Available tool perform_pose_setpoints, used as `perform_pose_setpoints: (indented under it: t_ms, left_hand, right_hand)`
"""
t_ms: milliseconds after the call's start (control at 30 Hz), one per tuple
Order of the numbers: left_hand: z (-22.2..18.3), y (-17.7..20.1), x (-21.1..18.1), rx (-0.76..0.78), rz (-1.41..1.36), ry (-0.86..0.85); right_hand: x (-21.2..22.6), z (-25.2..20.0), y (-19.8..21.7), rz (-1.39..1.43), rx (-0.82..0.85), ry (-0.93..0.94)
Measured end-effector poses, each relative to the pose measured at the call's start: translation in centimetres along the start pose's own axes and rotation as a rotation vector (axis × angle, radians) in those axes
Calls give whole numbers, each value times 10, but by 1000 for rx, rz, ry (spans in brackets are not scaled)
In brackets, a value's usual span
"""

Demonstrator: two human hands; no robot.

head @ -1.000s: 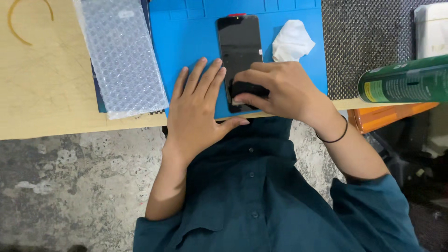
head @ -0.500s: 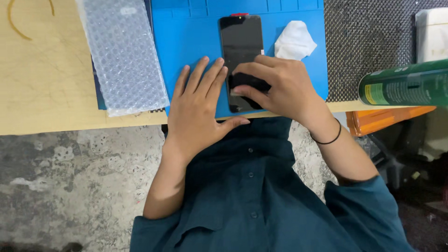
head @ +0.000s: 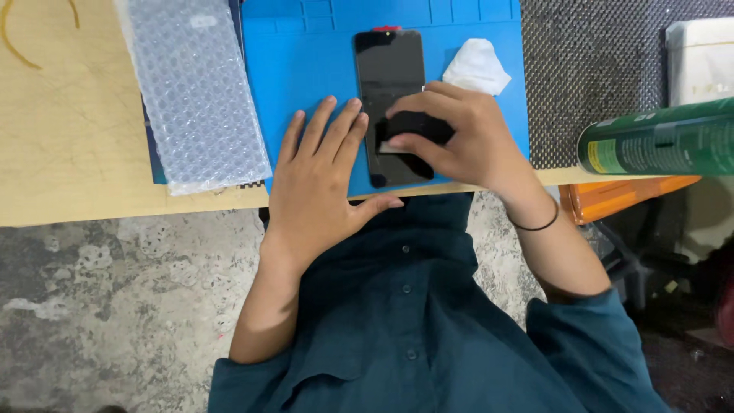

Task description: The person unboxes a smartphone screen assembly, removes its protective plastic films, and wipes both sides of the assembly with a cloth.

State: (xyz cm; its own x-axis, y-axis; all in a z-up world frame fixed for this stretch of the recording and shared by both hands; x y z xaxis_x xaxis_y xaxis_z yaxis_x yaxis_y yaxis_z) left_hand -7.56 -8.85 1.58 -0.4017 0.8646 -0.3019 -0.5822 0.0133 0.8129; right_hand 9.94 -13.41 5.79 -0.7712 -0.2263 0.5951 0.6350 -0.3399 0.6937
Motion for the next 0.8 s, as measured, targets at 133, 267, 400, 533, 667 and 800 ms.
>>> perform_pose_setpoints:
  t_ms: [133, 267, 400, 533, 667, 800]
  left_hand:
    - [0, -2, 1, 18, -15, 6]
    - [1, -1, 1, 3, -30, 7]
    - [0, -1, 1, -3, -26, 1]
    - [0, -1, -1, -8, 14, -6]
    - [1, 0, -1, 1, 9, -7]
    - [-1, -2, -1, 9, 24, -15]
  right_hand:
    - [1, -5, -15, -173, -34, 97]
    - [6, -8, -16, -137, 188, 209]
    - [7, 4, -5, 125, 279, 120]
    - [-3, 6, -9, -64, 16, 160]
    - [0, -3, -13, -238, 136, 264]
    - [-2, -15, 2, -209, 375, 176]
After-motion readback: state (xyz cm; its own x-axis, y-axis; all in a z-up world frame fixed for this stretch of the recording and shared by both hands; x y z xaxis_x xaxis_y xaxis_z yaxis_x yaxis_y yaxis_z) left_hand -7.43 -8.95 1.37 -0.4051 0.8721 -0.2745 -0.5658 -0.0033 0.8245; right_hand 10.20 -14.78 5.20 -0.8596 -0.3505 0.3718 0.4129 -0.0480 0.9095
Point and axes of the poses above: each hand's wrist, its own z-axis towards the middle knuckle, its own y-axis out of the back of the hand, x = y × z, the point moved 5 cm from there along z, towards the middle knuckle, and after that the axes turned 14 degrees about -x, right-handed, at the moved point
